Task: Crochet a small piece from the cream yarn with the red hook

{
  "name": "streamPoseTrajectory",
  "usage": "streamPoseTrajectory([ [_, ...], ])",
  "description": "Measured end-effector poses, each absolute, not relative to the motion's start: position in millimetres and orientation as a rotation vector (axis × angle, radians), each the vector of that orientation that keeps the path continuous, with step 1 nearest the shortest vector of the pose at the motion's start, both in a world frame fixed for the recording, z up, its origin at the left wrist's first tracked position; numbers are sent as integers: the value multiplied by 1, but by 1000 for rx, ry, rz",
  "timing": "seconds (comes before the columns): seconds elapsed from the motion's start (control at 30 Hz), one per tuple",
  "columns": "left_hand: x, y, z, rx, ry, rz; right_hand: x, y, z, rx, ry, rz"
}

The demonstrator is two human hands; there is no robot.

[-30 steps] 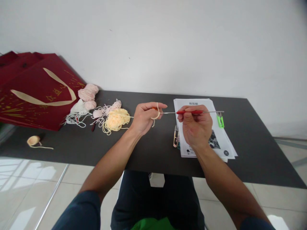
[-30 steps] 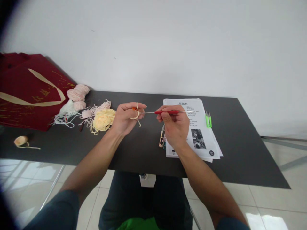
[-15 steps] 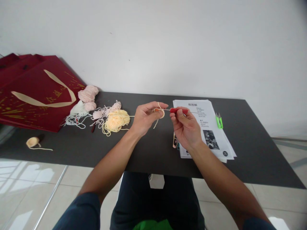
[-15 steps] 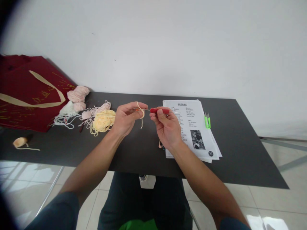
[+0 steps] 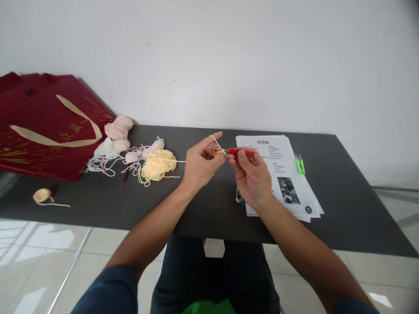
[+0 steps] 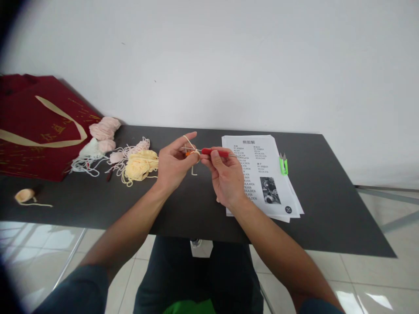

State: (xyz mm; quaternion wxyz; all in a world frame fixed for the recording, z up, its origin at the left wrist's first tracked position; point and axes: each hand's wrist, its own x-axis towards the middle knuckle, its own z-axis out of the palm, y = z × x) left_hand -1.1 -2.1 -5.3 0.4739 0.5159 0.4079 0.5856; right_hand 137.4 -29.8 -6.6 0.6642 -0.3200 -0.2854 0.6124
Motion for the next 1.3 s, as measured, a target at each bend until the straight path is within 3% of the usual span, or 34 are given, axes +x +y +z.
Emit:
streamPoseTrajectory([
  [1.3, 2, -11, -1, 1326, 986, 1504, 136, -33, 1, -748, -744, 1244],
])
